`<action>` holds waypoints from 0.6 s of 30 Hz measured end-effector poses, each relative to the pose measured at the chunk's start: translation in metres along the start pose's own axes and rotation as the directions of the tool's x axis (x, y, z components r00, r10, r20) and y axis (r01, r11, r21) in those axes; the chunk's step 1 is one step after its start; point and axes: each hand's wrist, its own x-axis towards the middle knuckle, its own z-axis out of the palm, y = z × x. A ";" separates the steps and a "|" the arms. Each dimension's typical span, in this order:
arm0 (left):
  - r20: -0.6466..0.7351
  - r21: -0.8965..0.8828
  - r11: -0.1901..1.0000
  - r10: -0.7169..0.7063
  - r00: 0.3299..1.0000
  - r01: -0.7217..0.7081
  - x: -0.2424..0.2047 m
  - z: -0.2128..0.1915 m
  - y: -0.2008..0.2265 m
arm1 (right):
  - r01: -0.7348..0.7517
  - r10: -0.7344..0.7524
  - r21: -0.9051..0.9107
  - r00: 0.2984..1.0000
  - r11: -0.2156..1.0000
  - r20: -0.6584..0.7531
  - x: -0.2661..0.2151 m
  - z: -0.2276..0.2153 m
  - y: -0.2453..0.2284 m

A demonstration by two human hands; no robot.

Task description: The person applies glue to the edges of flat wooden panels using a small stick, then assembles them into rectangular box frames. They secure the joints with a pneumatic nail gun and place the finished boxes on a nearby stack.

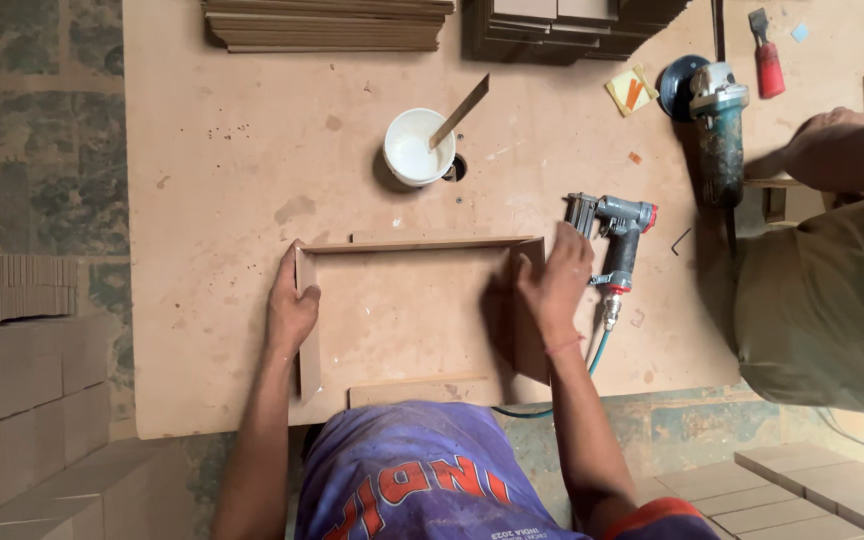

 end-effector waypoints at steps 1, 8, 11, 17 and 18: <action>-0.005 -0.005 1.000 0.019 1.000 -0.019 0.000 0.000 -0.001 | -0.122 0.112 0.085 0.987 0.989 0.115 -0.002 0.006 0.010; -0.002 0.003 0.997 0.075 0.997 -0.075 0.000 -0.002 0.002 | -0.375 0.160 0.496 0.893 0.783 0.421 -0.015 0.034 0.038; 0.013 0.015 0.998 -0.056 0.998 0.056 -0.001 -0.005 0.008 | -0.422 0.173 0.498 0.866 0.758 0.470 -0.015 0.033 0.032; -0.005 0.073 0.997 0.002 1.000 -0.002 0.001 -0.001 0.000 | -0.395 0.120 0.528 0.869 0.752 0.479 -0.007 0.024 0.025; -0.016 0.095 0.992 0.089 0.996 -0.087 0.002 -0.001 -0.004 | -0.406 0.126 0.523 0.863 0.750 0.490 -0.007 0.023 0.023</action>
